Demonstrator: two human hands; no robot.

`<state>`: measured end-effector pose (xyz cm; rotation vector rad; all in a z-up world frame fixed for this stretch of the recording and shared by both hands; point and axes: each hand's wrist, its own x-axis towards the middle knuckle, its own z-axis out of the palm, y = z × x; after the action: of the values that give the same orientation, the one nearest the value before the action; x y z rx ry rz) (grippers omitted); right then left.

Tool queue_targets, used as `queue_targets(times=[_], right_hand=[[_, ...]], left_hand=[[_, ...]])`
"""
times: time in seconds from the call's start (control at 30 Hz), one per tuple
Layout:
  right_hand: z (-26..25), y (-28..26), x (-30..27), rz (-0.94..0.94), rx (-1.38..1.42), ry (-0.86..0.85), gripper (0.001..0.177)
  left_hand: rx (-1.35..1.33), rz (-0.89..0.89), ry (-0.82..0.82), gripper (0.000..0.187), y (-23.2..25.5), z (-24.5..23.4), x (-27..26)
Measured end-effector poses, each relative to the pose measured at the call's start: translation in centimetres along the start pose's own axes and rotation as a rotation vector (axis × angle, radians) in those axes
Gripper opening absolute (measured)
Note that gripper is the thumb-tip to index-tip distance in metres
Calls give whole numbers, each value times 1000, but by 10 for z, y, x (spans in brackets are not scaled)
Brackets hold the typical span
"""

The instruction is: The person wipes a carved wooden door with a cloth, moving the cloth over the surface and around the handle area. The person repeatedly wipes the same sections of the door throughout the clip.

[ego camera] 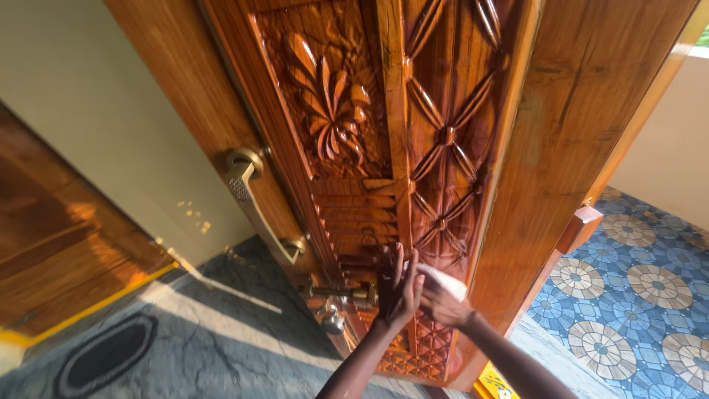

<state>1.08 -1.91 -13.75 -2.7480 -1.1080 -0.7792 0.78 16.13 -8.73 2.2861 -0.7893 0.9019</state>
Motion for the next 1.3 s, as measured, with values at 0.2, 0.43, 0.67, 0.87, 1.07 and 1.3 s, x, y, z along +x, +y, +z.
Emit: queue_targets(times=[0.2,0.43,0.67,0.87,1.07,1.3], right_hand=[[-2,0,16,62,-172,244,50],[-69,28,81,290,-510,486,59],[-242,43,184,424,-530,610,63],[-376,54,256,586,-535,686,65],[-338,50,248,480,-432,700,50],[-131,39,129,413,-570,573,64]], left_hand=[[-49,118,68,59,-30,-11,15],[-90,222,272,65,-40,-22,92],[2,411,477,63,-34,-23,117],[119,376,402,56,-34,-30,113],[92,372,395,58,-37,-24,105],[-41,411,397,62,-44,-11,101]])
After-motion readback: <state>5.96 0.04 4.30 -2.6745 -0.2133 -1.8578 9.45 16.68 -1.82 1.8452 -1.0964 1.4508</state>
